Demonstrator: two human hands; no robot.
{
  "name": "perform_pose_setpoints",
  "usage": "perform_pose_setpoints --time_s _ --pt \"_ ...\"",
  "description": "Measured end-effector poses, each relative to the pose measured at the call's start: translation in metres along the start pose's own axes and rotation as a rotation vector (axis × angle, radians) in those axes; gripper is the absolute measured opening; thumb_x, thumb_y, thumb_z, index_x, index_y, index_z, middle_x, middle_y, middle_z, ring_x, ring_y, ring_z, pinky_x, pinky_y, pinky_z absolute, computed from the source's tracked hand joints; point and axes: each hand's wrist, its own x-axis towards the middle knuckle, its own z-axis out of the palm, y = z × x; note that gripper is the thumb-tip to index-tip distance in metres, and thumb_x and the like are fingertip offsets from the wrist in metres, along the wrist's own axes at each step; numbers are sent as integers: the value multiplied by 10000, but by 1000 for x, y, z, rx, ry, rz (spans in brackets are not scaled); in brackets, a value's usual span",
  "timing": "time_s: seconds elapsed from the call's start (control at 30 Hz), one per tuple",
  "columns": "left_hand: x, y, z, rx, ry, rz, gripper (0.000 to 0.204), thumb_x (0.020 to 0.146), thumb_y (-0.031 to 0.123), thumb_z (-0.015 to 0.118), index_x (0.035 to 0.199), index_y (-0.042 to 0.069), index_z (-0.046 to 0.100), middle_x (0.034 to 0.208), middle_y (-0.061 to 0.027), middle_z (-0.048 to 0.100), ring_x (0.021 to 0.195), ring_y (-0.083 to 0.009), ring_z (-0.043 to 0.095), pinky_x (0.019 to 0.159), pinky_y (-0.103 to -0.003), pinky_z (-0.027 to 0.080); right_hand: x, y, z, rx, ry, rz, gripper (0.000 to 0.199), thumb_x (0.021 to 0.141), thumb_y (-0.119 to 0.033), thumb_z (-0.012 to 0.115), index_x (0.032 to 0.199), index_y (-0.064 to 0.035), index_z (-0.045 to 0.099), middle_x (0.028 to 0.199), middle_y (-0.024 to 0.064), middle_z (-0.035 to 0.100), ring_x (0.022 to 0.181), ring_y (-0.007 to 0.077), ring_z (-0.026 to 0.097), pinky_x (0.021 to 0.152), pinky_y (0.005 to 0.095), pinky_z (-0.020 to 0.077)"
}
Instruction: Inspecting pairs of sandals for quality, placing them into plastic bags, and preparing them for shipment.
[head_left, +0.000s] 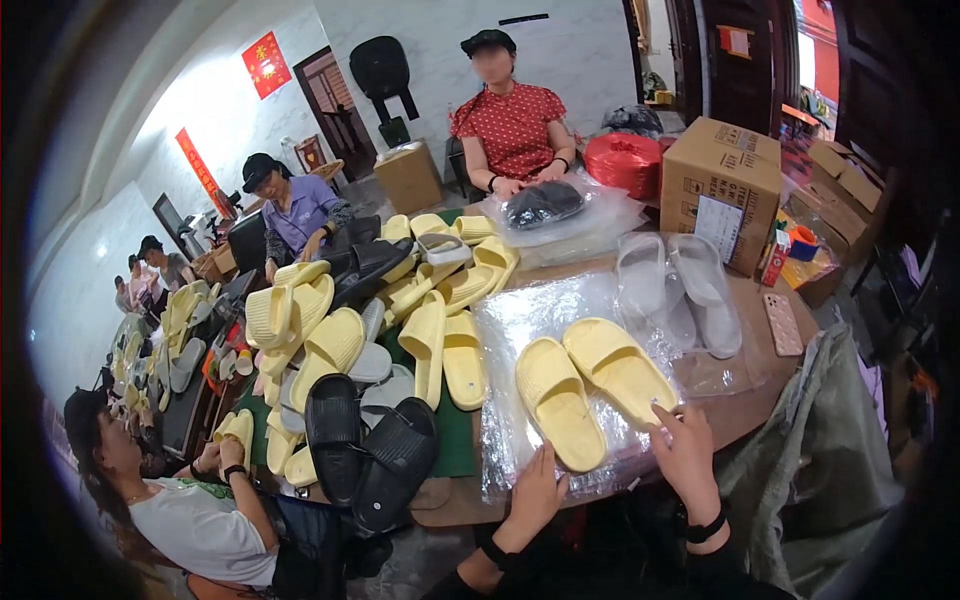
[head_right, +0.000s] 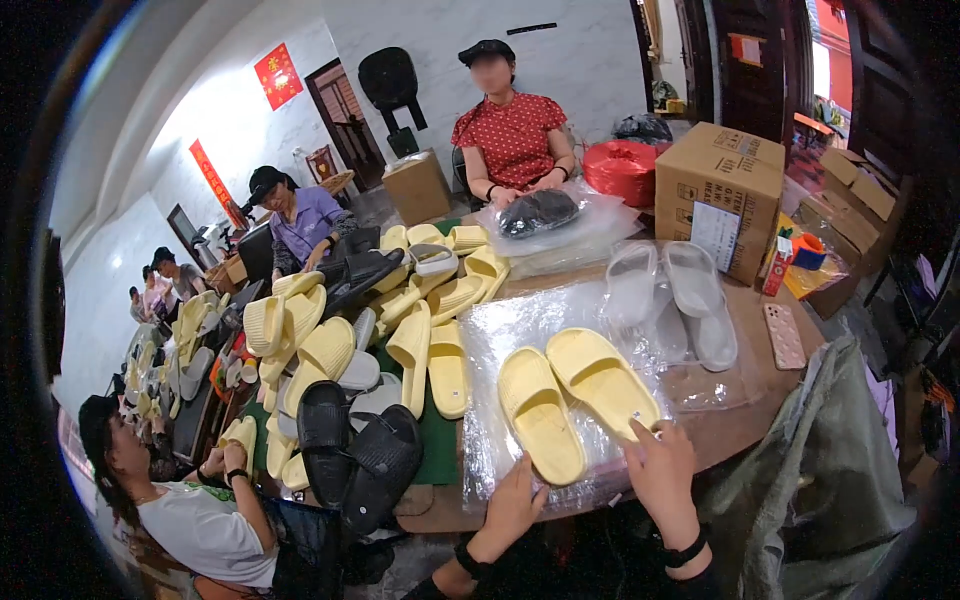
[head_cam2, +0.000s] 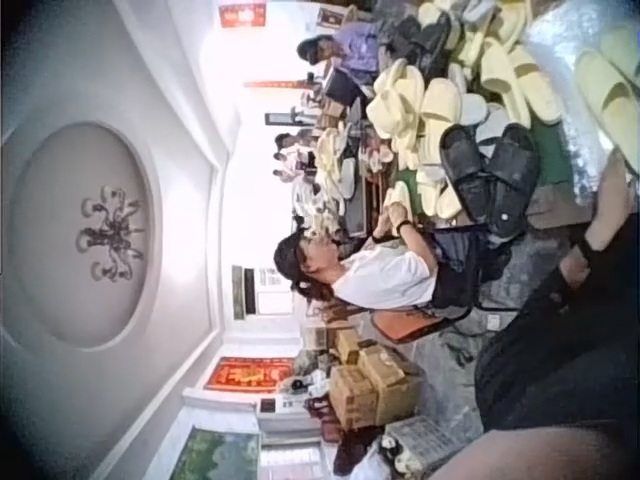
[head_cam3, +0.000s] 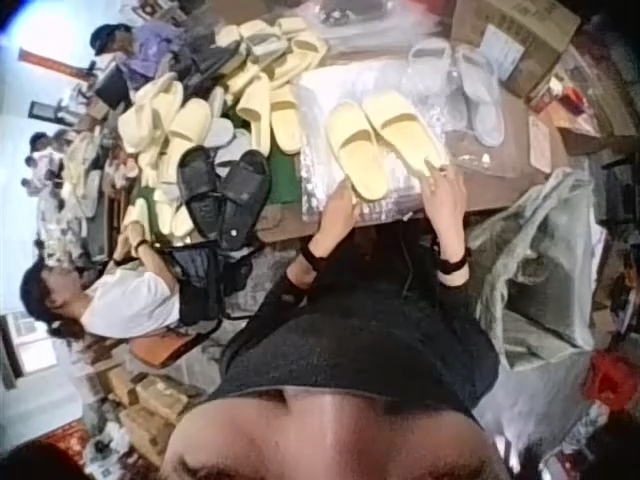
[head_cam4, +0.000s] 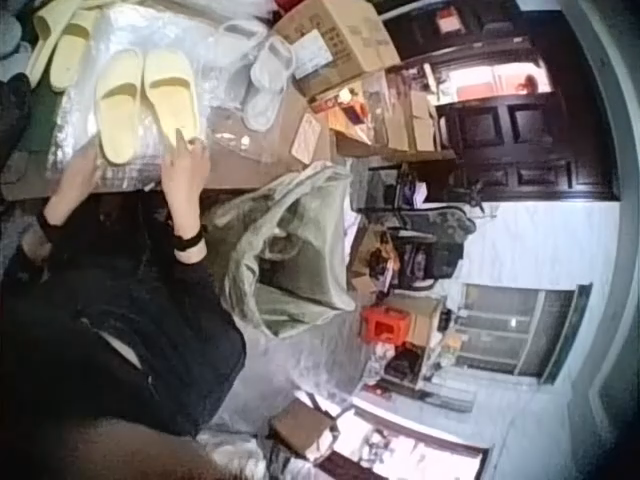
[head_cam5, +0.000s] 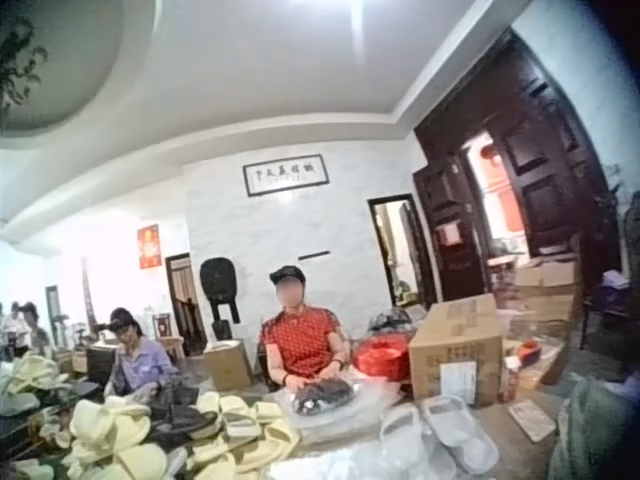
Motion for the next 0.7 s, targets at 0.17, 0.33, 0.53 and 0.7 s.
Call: perform_pose_setpoints --time_s 0.17,0.33,0.53,0.7 --pt "-2 2 -1 -2 -23 -5 534 810 179 636 1235 -74 433 1224 -307 497 1145 -412 505 948 -443 438 10 -28 -6 261 -267 -34 375 828 -255 639 1163 -88 626 1118 220 561 1060 392 519 900 408 427" --pt "-7 1 3 122 -47 53 407 816 181 627 1156 -4 501 1245 -282 482 1163 -409 488 919 -468 452 43 -14 29 32 -717 -209 433 874 -451 546 1238 -220 590 1318 391 355 1264 511 330 1079 448 277" --pt "-5 4 -1 110 -3 53 351 806 151 639 1095 -7 517 1197 -306 493 1108 -445 512 884 -465 464 88 -20 67 -124 -880 -240 595 853 -592 487 1363 -288 448 1375 397 261 1305 555 217 1063 534 260" --pt "-4 -1 1 100 7 124 320 821 155 632 1068 -14 515 1217 -310 478 1127 -439 503 886 -467 465 105 -26 101 -168 -817 -216 588 848 -567 506 1346 -259 459 1332 361 346 1292 525 274 1006 590 293"
